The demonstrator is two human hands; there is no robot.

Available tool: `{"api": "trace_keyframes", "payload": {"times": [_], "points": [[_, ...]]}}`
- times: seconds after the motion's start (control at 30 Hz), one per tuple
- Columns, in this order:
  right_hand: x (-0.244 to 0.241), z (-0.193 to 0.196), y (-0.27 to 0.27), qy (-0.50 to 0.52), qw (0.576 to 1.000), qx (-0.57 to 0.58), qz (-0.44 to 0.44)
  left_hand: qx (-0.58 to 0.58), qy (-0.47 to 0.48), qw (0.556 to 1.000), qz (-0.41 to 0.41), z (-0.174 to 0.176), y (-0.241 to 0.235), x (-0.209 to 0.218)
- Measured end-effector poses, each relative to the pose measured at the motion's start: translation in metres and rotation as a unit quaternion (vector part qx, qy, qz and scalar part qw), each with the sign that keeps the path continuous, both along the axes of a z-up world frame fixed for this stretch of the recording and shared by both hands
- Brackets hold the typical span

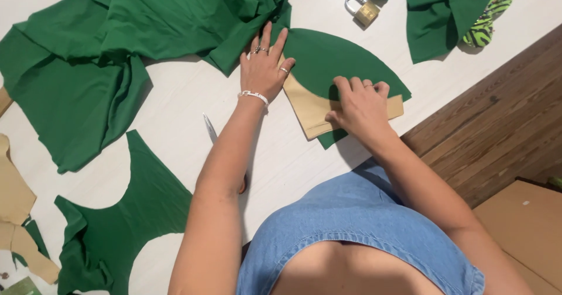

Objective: Arranging green fabric pieces and tan paper patterns on a work table for garment production

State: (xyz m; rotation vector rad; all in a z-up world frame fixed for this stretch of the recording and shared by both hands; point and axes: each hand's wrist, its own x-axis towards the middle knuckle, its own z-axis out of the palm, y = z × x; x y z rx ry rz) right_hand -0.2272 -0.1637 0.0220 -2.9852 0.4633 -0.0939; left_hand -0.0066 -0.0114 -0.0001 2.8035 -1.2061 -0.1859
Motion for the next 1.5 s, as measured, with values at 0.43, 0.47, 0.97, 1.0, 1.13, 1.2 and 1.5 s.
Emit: {"api": "trace_keyframes", "payload": {"times": [0.43,0.47,0.97,1.0,1.13,1.2,1.5], "points": [[0.021,0.027,-0.051,0.139,0.979,0.061,0.133,-0.157,0.107,0.981,0.042,-0.010,0.011,0.009],[0.023,0.025,-0.056,0.177,0.973,0.061,0.137,-0.203,0.094,0.974,0.038,-0.018,0.012,0.011],[0.026,0.014,-0.058,0.230,0.965,0.027,0.120,-0.320,-0.013,0.947,-0.039,-0.039,0.036,-0.047],[0.026,0.015,-0.056,0.229,0.965,0.026,0.124,-0.320,-0.015,0.947,-0.036,-0.042,0.039,-0.052],[0.030,0.009,-0.056,0.220,0.967,0.023,0.129,-0.289,-0.020,0.957,-0.027,-0.051,0.047,-0.062],[0.032,0.007,-0.053,0.219,0.967,0.017,0.132,-0.289,-0.018,0.957,-0.018,-0.052,0.050,-0.065],[0.038,0.008,-0.052,0.212,0.970,-0.007,0.121,-0.297,0.004,0.955,0.009,-0.054,0.042,-0.070]]}}
